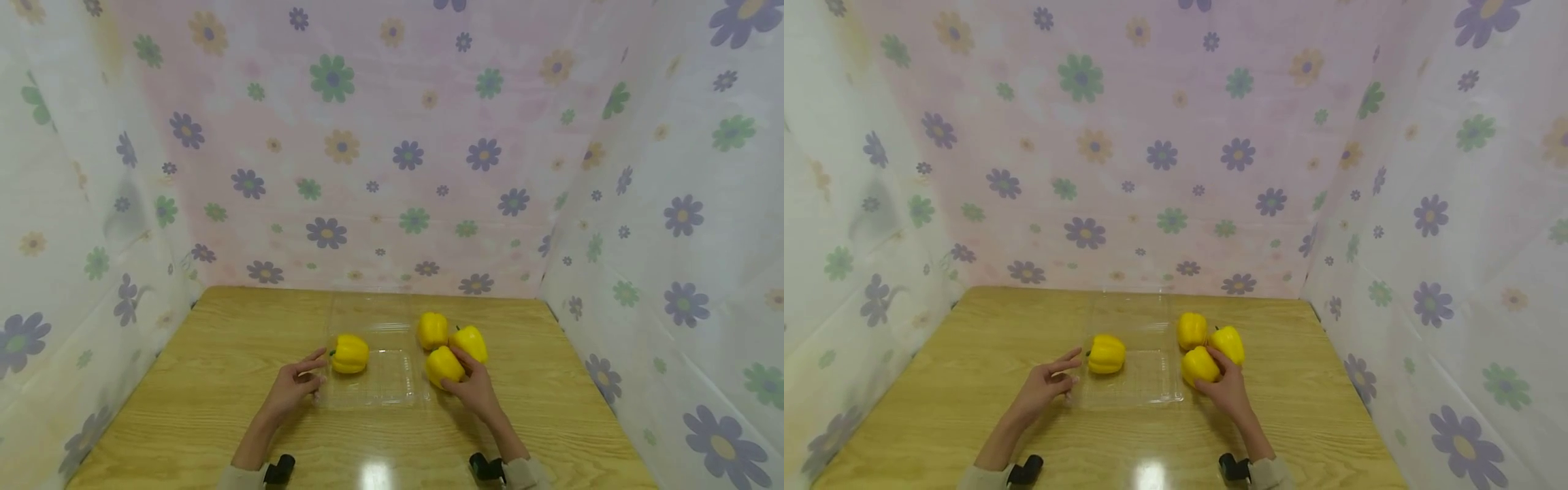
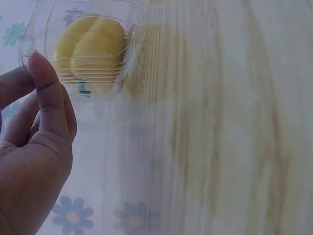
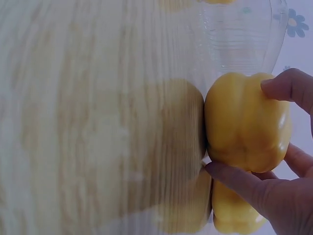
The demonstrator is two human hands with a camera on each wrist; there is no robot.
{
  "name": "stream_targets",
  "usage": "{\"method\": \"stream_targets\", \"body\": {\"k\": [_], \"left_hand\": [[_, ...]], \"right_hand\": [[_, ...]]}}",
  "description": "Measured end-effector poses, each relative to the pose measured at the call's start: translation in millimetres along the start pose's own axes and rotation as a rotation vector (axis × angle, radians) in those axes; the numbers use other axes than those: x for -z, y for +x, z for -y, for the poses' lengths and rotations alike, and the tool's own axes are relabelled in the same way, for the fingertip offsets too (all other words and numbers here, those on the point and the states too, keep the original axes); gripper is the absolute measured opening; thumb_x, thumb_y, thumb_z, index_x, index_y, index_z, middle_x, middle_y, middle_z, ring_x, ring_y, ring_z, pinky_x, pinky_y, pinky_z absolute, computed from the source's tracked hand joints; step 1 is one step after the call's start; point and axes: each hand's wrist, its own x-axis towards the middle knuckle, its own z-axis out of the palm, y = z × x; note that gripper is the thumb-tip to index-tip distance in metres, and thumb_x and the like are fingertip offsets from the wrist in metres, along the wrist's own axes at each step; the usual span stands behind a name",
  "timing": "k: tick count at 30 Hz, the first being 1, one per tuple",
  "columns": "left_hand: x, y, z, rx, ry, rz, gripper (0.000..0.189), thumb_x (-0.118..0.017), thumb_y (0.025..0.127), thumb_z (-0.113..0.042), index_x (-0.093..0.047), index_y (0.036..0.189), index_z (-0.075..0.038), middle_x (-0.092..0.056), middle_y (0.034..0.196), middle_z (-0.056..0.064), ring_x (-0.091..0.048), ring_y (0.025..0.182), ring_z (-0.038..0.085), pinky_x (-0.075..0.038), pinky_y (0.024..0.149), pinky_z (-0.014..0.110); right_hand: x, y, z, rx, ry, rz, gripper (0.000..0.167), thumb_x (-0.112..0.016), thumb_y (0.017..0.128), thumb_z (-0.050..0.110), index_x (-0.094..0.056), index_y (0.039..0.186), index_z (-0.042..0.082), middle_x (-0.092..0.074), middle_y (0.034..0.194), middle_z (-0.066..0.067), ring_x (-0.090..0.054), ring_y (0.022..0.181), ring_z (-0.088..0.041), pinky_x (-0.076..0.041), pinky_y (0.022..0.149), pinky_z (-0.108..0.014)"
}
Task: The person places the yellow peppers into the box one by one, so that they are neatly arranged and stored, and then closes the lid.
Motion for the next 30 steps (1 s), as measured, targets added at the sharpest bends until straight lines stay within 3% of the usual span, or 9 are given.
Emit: {"method": "stream_targets", "body": {"k": [9, 17, 23, 30], "left_hand": [[-0.5, 2.5, -0.2, 0.003, 0.026, -0.021, 0.046, -0.065, 0.097, 0.001, -0.052, 0.139, 0.016, -0.031, 0.163, 0.023, -0.062, 0.082, 0.015, -0.053, 0.061, 0.023], [-1.4, 2.2, -0.7, 0.014, 0.025, -0.025, 0.046, -0.065, 0.097, 0.001, -0.052, 0.139, 0.016, -0.031, 0.163, 0.021, -0.063, 0.088, 0.016, -0.054, 0.061, 0.024], [0.2, 2.3, 1.8, 0.009, 0.027, -0.025, 0.045, -0.066, 0.097, 0.000, -0.054, 0.138, 0.015, -0.032, 0.163, 0.020, -0.065, 0.097, 0.015, -0.054, 0.061, 0.024], [0.3, 1.1, 2.1, -0.003, 0.025, -0.007, 0.046, -0.066, 0.097, 0.001, -0.052, 0.138, 0.016, -0.030, 0.164, 0.022, -0.065, 0.093, 0.018, -0.054, 0.062, 0.022]], "right_hand": [[-4, 5.5, 6, 0.029, -0.011, -0.006, 0.072, -0.081, 0.082, 0.001, -0.049, 0.147, -0.006, -0.046, 0.154, -0.023, -0.048, 0.137, -0.042, -0.042, 0.111, -0.058], [-10, 9.1, -1, 0.067, -0.046, -0.061, 0.073, -0.087, 0.081, 0.011, -0.052, 0.144, -0.003, -0.054, 0.146, -0.023, -0.053, 0.130, -0.041, -0.044, 0.108, -0.058], [-13, 9.4, -2, 0.029, -0.058, -0.065, 0.076, -0.086, 0.083, 0.013, -0.047, 0.146, -0.005, -0.052, 0.146, -0.024, -0.050, 0.132, -0.041, -0.040, 0.111, -0.060], [-14, 8.1, -6, -0.020, -0.080, -0.054, 0.074, -0.084, 0.086, 0.015, -0.046, 0.146, -0.004, -0.051, 0.147, -0.023, -0.050, 0.132, -0.040, -0.041, 0.111, -0.059]]}}
